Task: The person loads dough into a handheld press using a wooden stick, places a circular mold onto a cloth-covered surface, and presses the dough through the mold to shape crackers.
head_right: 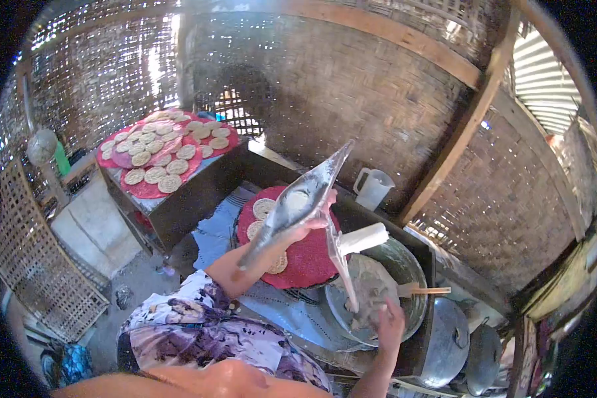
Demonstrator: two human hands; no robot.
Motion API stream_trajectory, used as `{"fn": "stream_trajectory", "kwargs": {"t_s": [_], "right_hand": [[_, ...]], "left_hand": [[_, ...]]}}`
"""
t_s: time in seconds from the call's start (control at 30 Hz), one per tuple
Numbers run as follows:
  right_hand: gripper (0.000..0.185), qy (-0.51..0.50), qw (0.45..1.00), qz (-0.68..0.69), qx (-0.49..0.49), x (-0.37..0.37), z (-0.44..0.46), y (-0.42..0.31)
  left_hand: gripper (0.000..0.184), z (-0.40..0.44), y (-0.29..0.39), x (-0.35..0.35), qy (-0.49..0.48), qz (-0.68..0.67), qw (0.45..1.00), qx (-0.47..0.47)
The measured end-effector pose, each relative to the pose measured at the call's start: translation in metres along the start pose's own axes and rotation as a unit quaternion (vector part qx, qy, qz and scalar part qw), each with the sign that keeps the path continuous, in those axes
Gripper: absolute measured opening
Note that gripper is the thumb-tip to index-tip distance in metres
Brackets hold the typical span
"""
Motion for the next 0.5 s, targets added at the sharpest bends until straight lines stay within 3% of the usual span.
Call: {"fn": "stream_trajectory", "kwargs": {"t_s": [0.03, 0.1, 0.13, 0.17, 0.2, 0.23, 0.3, 0.33, 0.37, 0.43, 0.47, 0.5], "right_hand": [[0.066, -0.058, 0.963, 0.236, -0.113, -0.032, 0.002, -0.043], [0.094, -0.233, 0.807, 0.523, -0.141, -0.098, 0.003, -0.088], [0.11, -0.375, 0.727, 0.553, -0.156, -0.123, -0.002, -0.12], [0.111, -0.404, 0.638, 0.62, -0.214, -0.143, -0.014, -0.147], [0.105, -0.466, 0.496, 0.706, -0.198, -0.158, -0.023, -0.168], [0.102, -0.466, 0.456, 0.729, -0.206, -0.169, -0.027, -0.184], [0.094, -0.412, 0.477, 0.746, -0.215, -0.18, -0.017, -0.195], [0.09, -0.355, 0.537, 0.735, -0.214, -0.184, -0.007, -0.191], [0.086, -0.296, 0.592, 0.719, -0.213, -0.184, 0.003, -0.185], [0.078, -0.321, 0.637, 0.687, -0.141, -0.179, 0.024, -0.188], [0.074, -0.366, 0.645, 0.664, -0.094, -0.177, 0.035, -0.193], [0.071, -0.407, 0.651, 0.639, -0.044, -0.174, 0.046, -0.197]], "left_hand": [[0.047, 0.003, 0.007, -0.003, -0.061, -0.023, 0.996, -0.064], [0.043, 0.003, 0.02, -0.011, -0.131, -0.119, 0.981, -0.083], [0.041, 0.001, 0.026, -0.014, -0.165, -0.167, 0.968, -0.092], [0.035, -0.004, 0.029, -0.013, -0.184, -0.169, 0.963, -0.101], [0.039, -0.007, 0.038, -0.014, -0.204, -0.151, 0.962, -0.101], [0.043, -0.011, 0.049, -0.014, -0.223, -0.134, 0.96, -0.102], [0.058, -0.027, 0.068, 0.016, -0.136, 0.043, 0.989, -0.037], [0.067, -0.032, 0.085, 0.023, -0.137, 0.167, 0.974, -0.062], [0.071, -0.03, 0.07, 0.055, -0.052, 0.168, 0.984, -0.012], [0.076, -0.042, 0.073, 0.079, -0.048, 0.196, 0.98, -0.001], [0.077, -0.057, 0.087, 0.08, -0.127, 0.224, 0.966, -0.039], [0.069, -0.068, 0.087, 0.091, -0.188, 0.383, 0.905, -0.005]]}}
Point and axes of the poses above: each hand's wrist, its own z-axis towards the middle knuckle, its own x-axis out of the back of the hand, y = z × x, the point moved 6 cm from there along z, towards the middle knuckle
